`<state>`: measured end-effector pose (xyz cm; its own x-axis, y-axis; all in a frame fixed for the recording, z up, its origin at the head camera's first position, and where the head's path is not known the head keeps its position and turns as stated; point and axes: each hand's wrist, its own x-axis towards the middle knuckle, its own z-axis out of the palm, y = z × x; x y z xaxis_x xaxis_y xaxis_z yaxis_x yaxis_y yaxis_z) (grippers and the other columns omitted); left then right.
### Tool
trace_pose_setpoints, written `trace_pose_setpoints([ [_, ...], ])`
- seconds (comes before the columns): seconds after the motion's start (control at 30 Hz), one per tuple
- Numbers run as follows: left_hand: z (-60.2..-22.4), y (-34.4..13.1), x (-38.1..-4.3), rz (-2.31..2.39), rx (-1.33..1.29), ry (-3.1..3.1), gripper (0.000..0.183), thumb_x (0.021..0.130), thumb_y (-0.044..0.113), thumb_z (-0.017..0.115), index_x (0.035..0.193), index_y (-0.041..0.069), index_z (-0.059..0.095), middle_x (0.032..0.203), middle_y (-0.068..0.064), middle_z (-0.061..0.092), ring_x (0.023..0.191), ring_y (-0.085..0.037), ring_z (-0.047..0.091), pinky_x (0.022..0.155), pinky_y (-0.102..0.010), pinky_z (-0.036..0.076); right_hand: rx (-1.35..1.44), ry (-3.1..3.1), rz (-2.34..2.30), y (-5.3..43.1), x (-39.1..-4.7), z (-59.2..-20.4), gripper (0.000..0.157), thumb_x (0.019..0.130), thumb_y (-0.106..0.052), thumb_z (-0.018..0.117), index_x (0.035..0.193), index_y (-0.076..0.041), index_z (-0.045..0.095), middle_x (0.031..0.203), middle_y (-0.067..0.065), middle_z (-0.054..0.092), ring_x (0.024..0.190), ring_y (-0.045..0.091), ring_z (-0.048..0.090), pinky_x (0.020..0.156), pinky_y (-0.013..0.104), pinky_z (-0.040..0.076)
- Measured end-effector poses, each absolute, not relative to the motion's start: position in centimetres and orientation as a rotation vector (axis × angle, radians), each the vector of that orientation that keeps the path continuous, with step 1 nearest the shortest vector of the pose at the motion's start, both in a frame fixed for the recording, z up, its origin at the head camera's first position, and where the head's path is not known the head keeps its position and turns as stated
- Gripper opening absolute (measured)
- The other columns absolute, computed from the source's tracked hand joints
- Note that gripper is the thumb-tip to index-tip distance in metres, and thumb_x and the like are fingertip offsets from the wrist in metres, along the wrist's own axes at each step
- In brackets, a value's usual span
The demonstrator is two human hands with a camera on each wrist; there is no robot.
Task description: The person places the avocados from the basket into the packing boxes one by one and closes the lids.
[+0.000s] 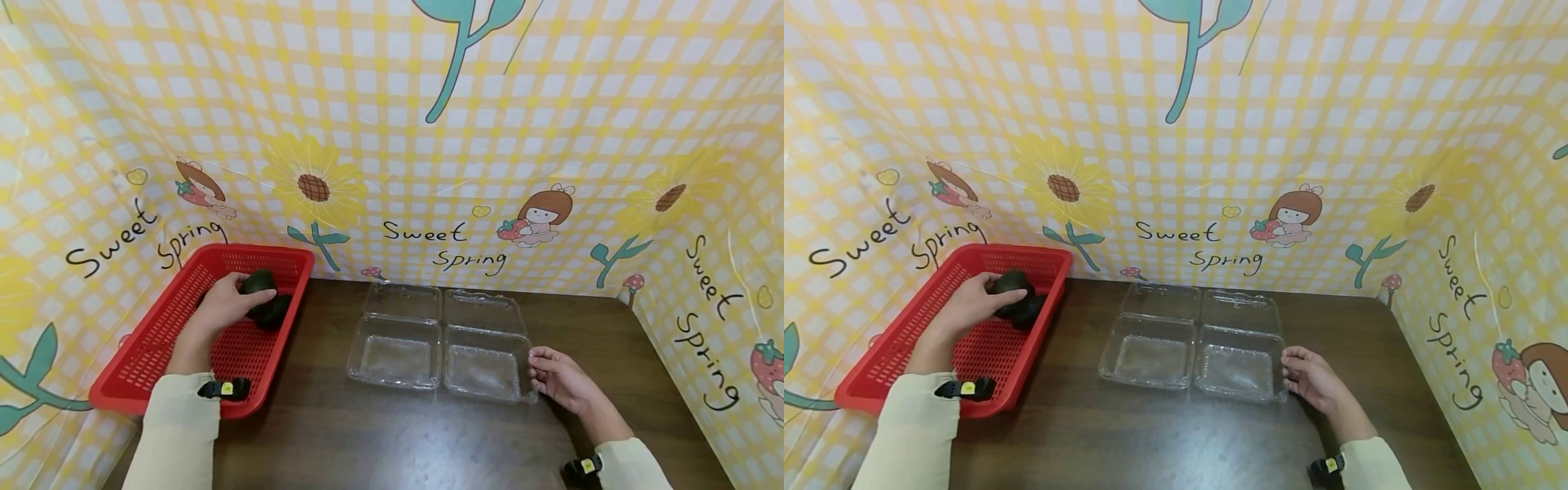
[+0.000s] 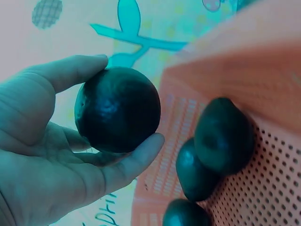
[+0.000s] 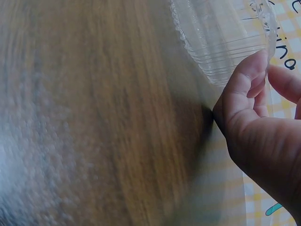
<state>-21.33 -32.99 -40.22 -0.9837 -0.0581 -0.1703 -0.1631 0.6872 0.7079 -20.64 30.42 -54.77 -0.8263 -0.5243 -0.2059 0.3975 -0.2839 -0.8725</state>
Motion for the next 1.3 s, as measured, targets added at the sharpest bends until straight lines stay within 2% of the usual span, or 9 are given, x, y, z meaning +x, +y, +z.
trace_pose_setpoints([
  [0.13, -39.6, -31.3, -21.4, 1.131, -0.159, 2.800, 0.095, 0.097, 0.056, 0.063, 0.153, -0.012, 0.027, 0.140, -0.035, 0.048, 0.112, -0.042, 0.062, 0.087, -0.047, 0.058, -0.162, 1.403, -2.130, 30.6, -20.6, -54.8, 0.032, 0.110, -0.002, 0.036, 0.104, -0.018, 0.063, 0.093, -0.009, 0.067, 0.084, 0.005, 0.062, 0.076, 0.022, 0.055],
  [0.23, -39.5, -30.0, -21.4, 1.100, -0.139, 2.837, 0.095, 0.097, 0.058, 0.063, 0.154, -0.010, 0.029, 0.143, -0.035, 0.048, 0.116, -0.043, 0.059, 0.091, -0.053, 0.055, -0.162, 1.404, -2.128, 30.6, -20.6, -54.8, 0.031, 0.110, -0.002, 0.036, 0.104, -0.018, 0.062, 0.093, -0.008, 0.066, 0.084, 0.005, 0.062, 0.076, 0.022, 0.055],
  [0.43, -40.2, -27.2, -22.1, 1.130, -0.102, 2.873, 0.087, 0.095, 0.055, 0.067, 0.150, -0.005, 0.038, 0.138, -0.032, 0.054, 0.113, -0.042, 0.062, 0.086, -0.048, 0.056, -0.171, 1.402, -2.132, 30.6, -20.9, -54.9, 0.032, 0.110, -0.002, 0.035, 0.104, -0.018, 0.062, 0.093, -0.008, 0.066, 0.085, 0.005, 0.062, 0.076, 0.022, 0.055],
  [0.67, -41.0, -23.9, -22.6, 1.186, -0.040, 2.877, 0.086, 0.095, 0.052, 0.069, 0.152, -0.004, 0.037, 0.144, -0.031, 0.052, 0.124, -0.045, 0.058, 0.098, -0.057, 0.051, -0.167, 1.430, -2.117, 30.6, -21.0, -55.1, 0.032, 0.111, -0.003, 0.036, 0.103, -0.020, 0.062, 0.091, -0.009, 0.066, 0.084, 0.004, 0.062, 0.076, 0.021, 0.055],
  [1.07, -42.5, -17.9, -22.9, 1.300, 0.073, 2.926, 0.073, 0.093, 0.041, 0.077, 0.145, -0.001, 0.047, 0.133, -0.026, 0.063, 0.112, -0.037, 0.066, 0.090, -0.050, 0.056, -0.124, 1.467, -2.110, 30.7, -20.8, -55.6, 0.029, 0.110, -0.003, 0.038, 0.103, -0.020, 0.061, 0.091, -0.010, 0.064, 0.083, 0.004, 0.061, 0.077, 0.021, 0.055],
  [1.3, -43.1, -14.0, -23.2, 1.421, 0.120, 2.867, 0.073, 0.091, 0.039, 0.079, 0.147, 0.004, 0.049, 0.134, -0.022, 0.063, 0.112, -0.035, 0.065, 0.087, -0.047, 0.058, -0.141, 1.445, -2.117, 30.6, -20.8, -55.5, 0.031, 0.110, -0.002, 0.036, 0.103, -0.020, 0.061, 0.092, -0.010, 0.064, 0.084, 0.004, 0.061, 0.077, 0.021, 0.055],
])
